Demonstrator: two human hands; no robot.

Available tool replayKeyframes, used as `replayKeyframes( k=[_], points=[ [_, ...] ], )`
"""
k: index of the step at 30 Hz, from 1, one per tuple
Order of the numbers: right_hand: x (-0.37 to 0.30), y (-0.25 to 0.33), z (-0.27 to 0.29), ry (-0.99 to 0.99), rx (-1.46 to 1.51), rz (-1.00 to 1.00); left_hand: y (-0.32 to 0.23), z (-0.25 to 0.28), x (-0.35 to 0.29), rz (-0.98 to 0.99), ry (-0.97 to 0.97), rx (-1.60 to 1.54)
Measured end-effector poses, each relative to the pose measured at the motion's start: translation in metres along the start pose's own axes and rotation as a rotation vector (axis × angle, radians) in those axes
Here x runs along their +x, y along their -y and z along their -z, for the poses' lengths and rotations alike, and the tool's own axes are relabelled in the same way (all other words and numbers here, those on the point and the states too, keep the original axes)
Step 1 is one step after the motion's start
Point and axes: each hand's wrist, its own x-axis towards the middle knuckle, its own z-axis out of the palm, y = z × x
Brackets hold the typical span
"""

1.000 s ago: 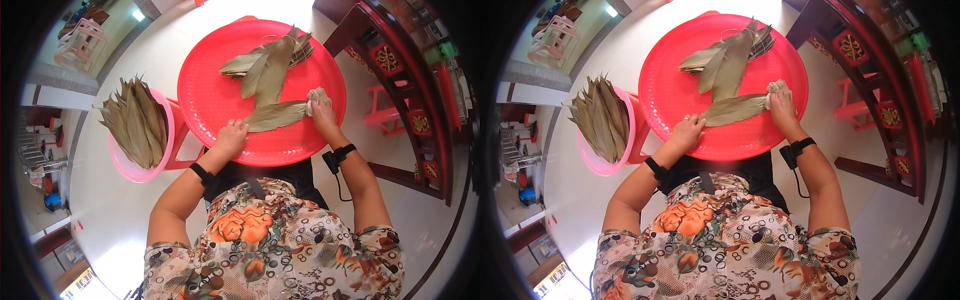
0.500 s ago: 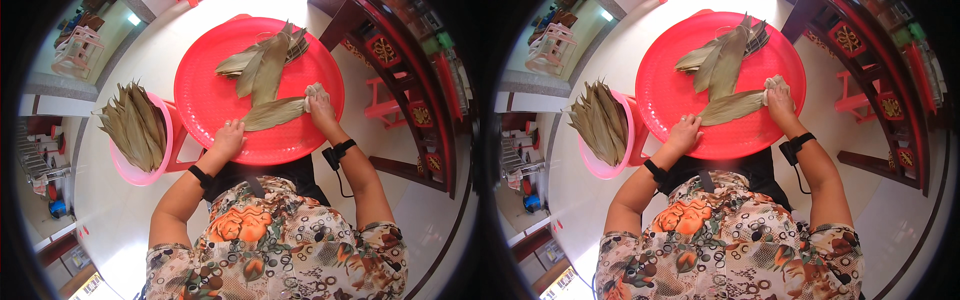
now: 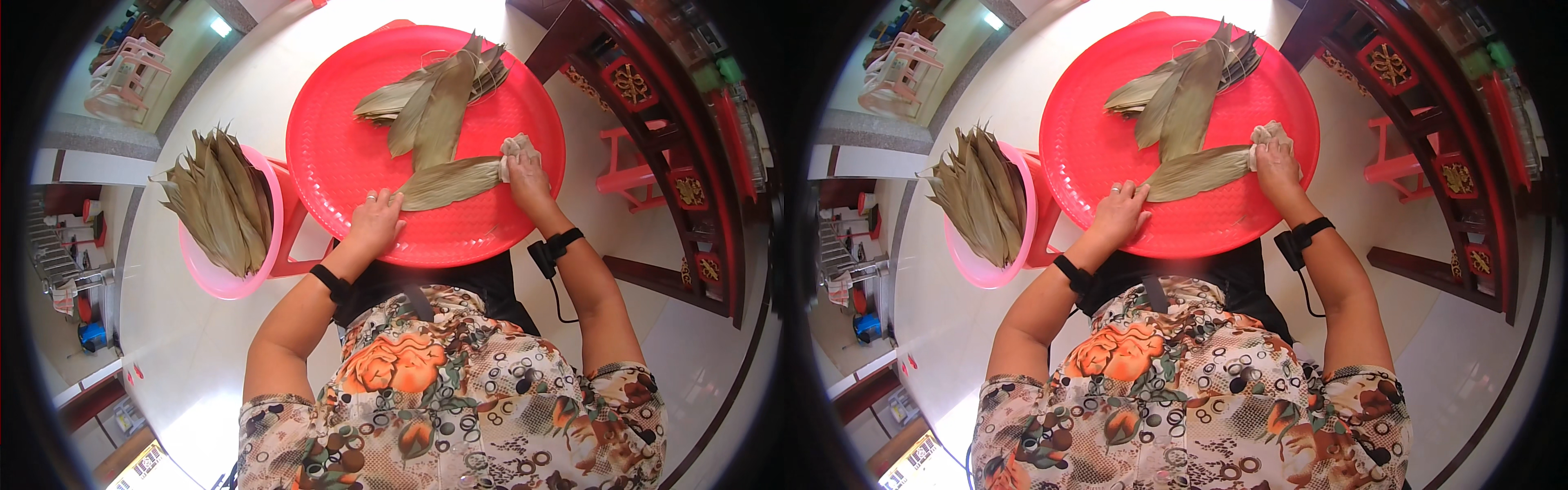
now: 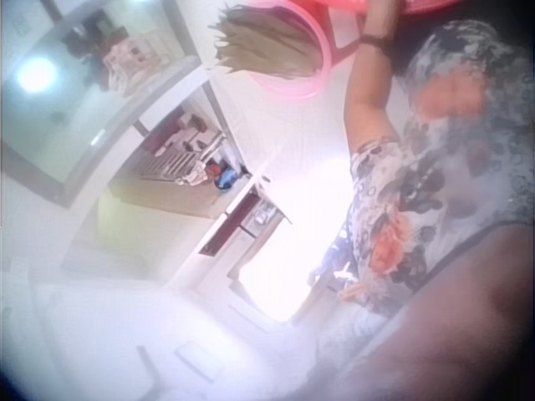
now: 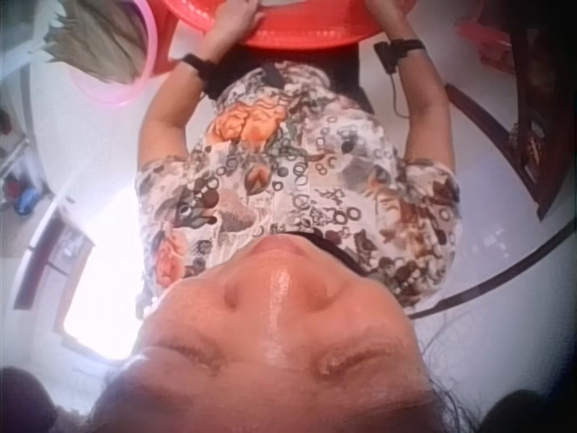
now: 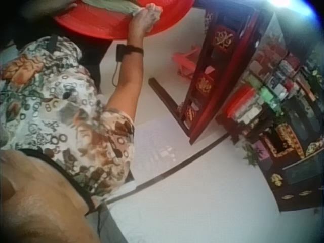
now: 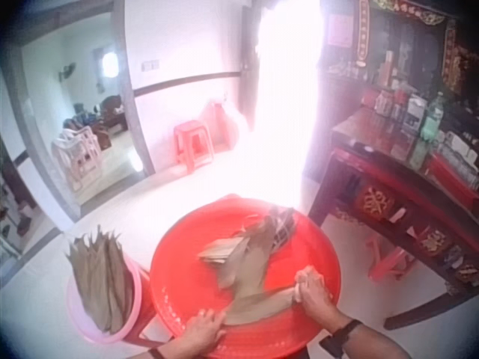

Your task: The person cleans leaves with a cloth on a tray. They pick a leaf from a bucket, wipe it on both sides, and place it in a pile on the red tray.

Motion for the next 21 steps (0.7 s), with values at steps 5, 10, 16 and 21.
replayKeyframes(
  k=[5,10,16,21],
  points=[
    [0.0,0.0,-0.001,-0.014,0.004,0.004,-0.002,0.0,0.001,0.035,-0.026,0.013],
    [-0.001,0.003,0.001,-0.008,0.005,-0.016,-0.002,0.004,0.004,-0.024,-0.027,0.039],
    [-0.003,-0.003,-0.007,-0.12,-0.101,0.054,0.014,-0.002,0.037,0.034,-0.018,-0.043],
    [0.0,0.001,-0.004,-0.077,-0.088,0.028,0.025,-0.012,0.053,-0.027,0.006,0.056]
  ],
)
